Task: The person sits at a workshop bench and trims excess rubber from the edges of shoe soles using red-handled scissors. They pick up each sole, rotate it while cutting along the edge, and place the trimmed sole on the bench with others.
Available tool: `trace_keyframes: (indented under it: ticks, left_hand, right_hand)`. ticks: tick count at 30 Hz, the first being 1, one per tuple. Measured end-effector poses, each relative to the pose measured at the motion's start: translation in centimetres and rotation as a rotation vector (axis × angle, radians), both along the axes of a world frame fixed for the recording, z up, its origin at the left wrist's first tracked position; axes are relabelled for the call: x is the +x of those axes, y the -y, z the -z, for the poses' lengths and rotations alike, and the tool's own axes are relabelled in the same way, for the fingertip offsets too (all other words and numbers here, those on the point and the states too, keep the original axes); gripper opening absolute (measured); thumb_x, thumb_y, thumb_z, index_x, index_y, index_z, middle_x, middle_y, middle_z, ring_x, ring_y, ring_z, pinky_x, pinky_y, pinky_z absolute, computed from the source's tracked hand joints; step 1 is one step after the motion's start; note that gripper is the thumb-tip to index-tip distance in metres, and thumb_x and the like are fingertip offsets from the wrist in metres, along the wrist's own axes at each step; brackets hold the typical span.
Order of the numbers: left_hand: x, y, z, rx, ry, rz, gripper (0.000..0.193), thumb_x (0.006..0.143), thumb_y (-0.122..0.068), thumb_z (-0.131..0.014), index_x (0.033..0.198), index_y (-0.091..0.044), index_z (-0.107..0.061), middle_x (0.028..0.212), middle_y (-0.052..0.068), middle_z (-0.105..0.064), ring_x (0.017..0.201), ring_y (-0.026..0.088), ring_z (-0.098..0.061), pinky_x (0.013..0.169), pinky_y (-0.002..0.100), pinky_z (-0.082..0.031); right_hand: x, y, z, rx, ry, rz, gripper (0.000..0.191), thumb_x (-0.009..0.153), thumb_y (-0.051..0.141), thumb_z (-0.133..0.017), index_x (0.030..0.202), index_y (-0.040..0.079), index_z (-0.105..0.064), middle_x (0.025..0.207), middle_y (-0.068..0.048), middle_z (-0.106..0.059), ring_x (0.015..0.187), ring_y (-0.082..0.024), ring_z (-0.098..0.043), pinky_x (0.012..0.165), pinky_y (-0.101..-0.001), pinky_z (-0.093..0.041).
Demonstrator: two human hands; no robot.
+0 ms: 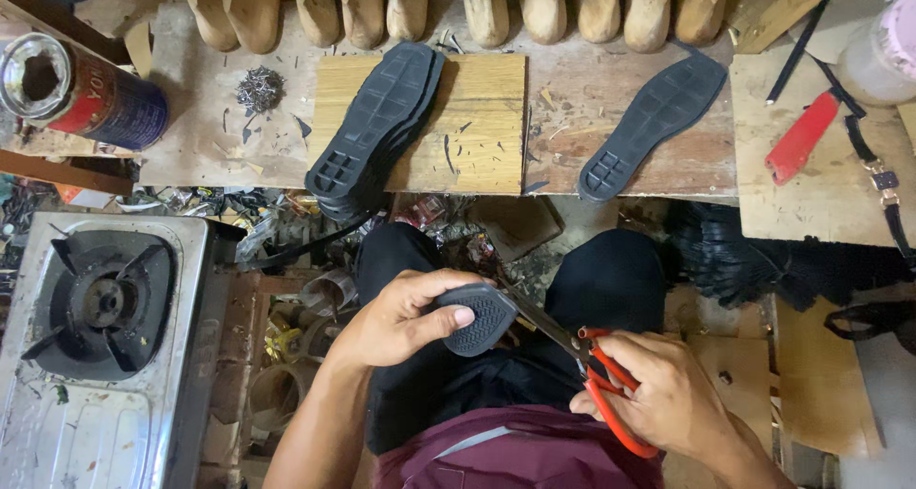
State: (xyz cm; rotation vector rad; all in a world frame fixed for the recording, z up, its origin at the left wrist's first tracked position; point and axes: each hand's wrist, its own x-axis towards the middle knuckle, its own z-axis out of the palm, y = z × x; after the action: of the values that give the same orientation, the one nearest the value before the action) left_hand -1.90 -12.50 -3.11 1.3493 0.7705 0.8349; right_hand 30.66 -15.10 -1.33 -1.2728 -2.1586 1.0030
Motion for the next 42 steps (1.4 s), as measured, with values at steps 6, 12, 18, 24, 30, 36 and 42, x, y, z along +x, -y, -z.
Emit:
trace_keyframes:
  ticks: [6,12,18,24,30,36,42]
  left_hand:
    - [-0.2,0.0,-0.5,-0.023,0.006,0.001,0.031,0.100,-0.011,-0.067,0.128,0.003,-0.068,0.111,0.012,-0.078,0.100,0.016,-0.073,0.092,0.031,-0.058]
    - [0.5,0.0,-0.9,-0.025,-0.011,0.045,0.032,0.101,-0.014,-0.067,0.128,0.002,-0.067,0.110,0.012,-0.078,0.098,0.014,-0.072,0.088,0.030,-0.058]
    - [0.1,0.0,-1.4,-0.043,-0.067,0.066,0.031,0.100,-0.014,-0.067,0.127,0.001,-0.069,0.104,0.011,-0.079,0.093,0.013,-0.072,0.083,0.029,-0.058]
    - [0.5,0.7,1.2,-0.081,0.059,-0.092,0.028,0.101,-0.012,-0.066,0.126,0.002,-0.066,0.109,0.008,-0.076,0.098,0.013,-0.069,0.089,0.029,-0.057]
    - [2.0,1.2,4.7,-0.104,0.240,-0.377,0.021,0.102,-0.009,-0.066,0.121,0.000,-0.065,0.112,0.005,-0.072,0.103,0.013,-0.065,0.095,0.031,-0.053]
    - [2.4,1.5,5.5,-0.109,0.258,-0.389,0.021,0.101,-0.010,-0.066,0.121,-0.002,-0.065,0.111,0.005,-0.072,0.103,0.012,-0.065,0.095,0.031,-0.053]
    - [1.8,1.4,4.8,-0.141,0.243,-0.291,0.023,0.102,-0.008,-0.066,0.123,0.001,-0.065,0.109,0.005,-0.072,0.099,0.012,-0.066,0.091,0.030,-0.055]
  right_hand:
    - [-0.1,-0.1,-0.3,-0.007,-0.005,-0.031,0.051,0.057,0.029,-0.097,0.092,0.003,-0.068,0.065,-0.006,-0.068,0.050,-0.020,-0.068,0.049,-0.0333,-0.052]
    - [-0.5,0.0,-0.5,0.043,0.033,0.009,0.051,0.056,0.032,-0.096,0.089,0.004,-0.069,0.062,-0.007,-0.067,0.048,-0.025,-0.065,0.049,-0.0367,-0.050]
    - [0.2,-0.1,0.1,0.056,0.017,-0.029,0.048,0.055,0.037,-0.097,0.078,0.006,-0.068,0.061,-0.008,-0.066,0.052,-0.027,-0.066,0.049,-0.0362,-0.050]
    - [0.4,0.2,1.6,-0.017,-0.062,0.049,0.042,0.060,0.031,-0.095,0.078,0.005,-0.066,0.058,-0.005,-0.065,0.048,-0.020,-0.063,0.048,-0.0329,-0.049]
    - [-0.8,0.8,1.8,-0.008,-0.031,0.153,0.042,0.060,0.026,-0.096,0.084,0.004,-0.069,0.062,-0.004,-0.064,0.051,-0.019,-0.063,0.050,-0.0333,-0.049]
    - [-1.7,0.7,1.5,0.000,-0.161,0.089,0.045,0.064,0.021,-0.094,0.093,0.001,-0.067,0.070,-0.006,-0.064,0.055,-0.018,-0.061,0.053,-0.0319,-0.050]
    - [-1.8,0.1,0.9,0.104,-0.140,0.043,0.050,0.059,0.023,-0.095,0.093,0.000,-0.066,0.068,-0.006,-0.063,0.055,-0.018,-0.058,0.052,-0.0327,-0.048]
